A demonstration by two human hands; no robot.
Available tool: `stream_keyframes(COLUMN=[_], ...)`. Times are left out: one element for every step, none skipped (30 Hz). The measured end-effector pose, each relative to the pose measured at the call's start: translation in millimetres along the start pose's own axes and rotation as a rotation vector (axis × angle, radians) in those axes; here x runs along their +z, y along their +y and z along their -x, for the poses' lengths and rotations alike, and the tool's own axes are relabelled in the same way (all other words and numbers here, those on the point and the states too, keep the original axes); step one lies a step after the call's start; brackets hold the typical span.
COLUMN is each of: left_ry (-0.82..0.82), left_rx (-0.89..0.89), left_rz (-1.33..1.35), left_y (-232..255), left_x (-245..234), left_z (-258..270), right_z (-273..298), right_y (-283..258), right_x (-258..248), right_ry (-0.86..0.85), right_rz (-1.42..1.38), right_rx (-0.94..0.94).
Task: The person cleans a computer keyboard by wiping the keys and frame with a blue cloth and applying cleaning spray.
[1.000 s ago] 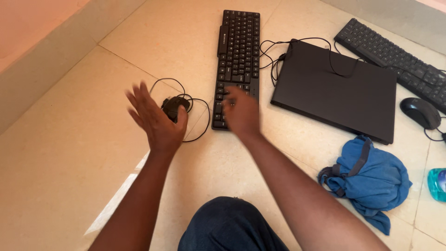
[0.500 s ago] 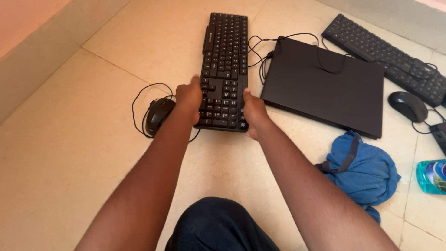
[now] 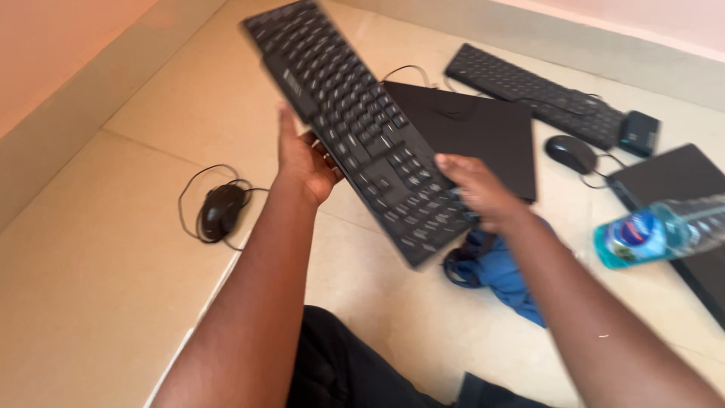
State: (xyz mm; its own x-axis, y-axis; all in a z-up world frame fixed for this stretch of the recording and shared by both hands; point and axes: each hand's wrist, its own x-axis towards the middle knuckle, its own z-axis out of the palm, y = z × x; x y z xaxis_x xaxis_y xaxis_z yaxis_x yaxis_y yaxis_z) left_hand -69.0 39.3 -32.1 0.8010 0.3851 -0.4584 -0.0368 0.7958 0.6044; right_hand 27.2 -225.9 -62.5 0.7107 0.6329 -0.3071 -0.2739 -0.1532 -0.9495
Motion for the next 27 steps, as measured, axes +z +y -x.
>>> stream_keyframes(left_ry=[-0.053,-0.104,-0.162,-0.222,-0.282,-0.328,-0.373,-0.416,-0.424,-0.426,-0.429,-0.392,-0.354,-0.318,-0.274,-0.23,-0.186,-0.2,-0.214,-0.225,-0.236,-0.246,-0.256,-0.261,-0.265,-0.271,-0.224], left_rx=[0.021,0.039,0.085,0.127,0.168,0.196,0.223,0.247,0.271,0.299,0.326,0.343,0.36,0.382,0.39,0.402,0.413,0.426,0.439,0.452,0.461,0.467,0.472,0.473,0.475,0.48,0.438], left_rz=[0.107,0.215,0.243,0.275,0.307,0.328,0.35,0.376,0.366,0.357,0.349,0.346,0.343,0.339,0.311,0.281,0.252,0.198,0.144,0.092,0.079,0.069,0.058,0.057,0.056,0.053,0.048], left_y=[-5,-11,-21,-35,-49,-62,-74,-85,-91,-94,-98,-101,-102,-103,-104,-105,-104,-104,-103,-102,-100,-100,-100,-102,-104,-104,-106], left_x=[6,12,17,22,26,29,29,27,25,20,17,15,12,11,12,12,13,15,17,17,18,19,21,22,22,23,25], left_z=[4,7,8,7,4,3,4,5,5,5,5,7,8,8,8,9,9,8,7,8,7,6,6,6,6,6,6], right_z=[10,20,29,37,43,46,49,50,49,49,51,54,57,59,64,68,71,75,78,82,87,93,98,104,117,129,140], right_y=[-6,-13,-21,-28,-33,-37,-40,-41,-39,-34,-24,-9,9,30,51,70,89,103,114,121,122,119,109,93,77,61,45], right_x=[-18,-33,-49,-61,-70,-79,-86,-93,-99,-108,-117,-123,-127,-127,-126,-123,-118,-117,-118,-122,-129,-134,-138,-143,-142,-137,-130], right_ry=[-0.029,-0.012,0.006,0.026,0.026,0.028,0.03,0.101,0.172,0.237,0.321,0.4,0.479,0.557,0.632,0.653,0.671,0.56,0.448,0.447,0.446,0.446,0.537,0.629,0.693,0.757,0.8], right_rz=[0.025,0.097,0.168,0.241,0.277,0.311,0.346,0.318,0.29,0.263,0.244,0.225,0.206,0.426,0.646,0.82,0.993,1.039,1.083,1.032,0.982,0.933,0.964,0.994,0.998,1.0,1.007], right_rx=[0.014,0.043,0.073,0.107,0.093,0.074,0.056,0.03,0.005,-0.019,-0.066,-0.113,-0.16,-0.153,-0.143,-0.028,0.088,0.168,0.247,0.243,0.24,0.241,0.205,0.167,0.151,0.131,-0.017])
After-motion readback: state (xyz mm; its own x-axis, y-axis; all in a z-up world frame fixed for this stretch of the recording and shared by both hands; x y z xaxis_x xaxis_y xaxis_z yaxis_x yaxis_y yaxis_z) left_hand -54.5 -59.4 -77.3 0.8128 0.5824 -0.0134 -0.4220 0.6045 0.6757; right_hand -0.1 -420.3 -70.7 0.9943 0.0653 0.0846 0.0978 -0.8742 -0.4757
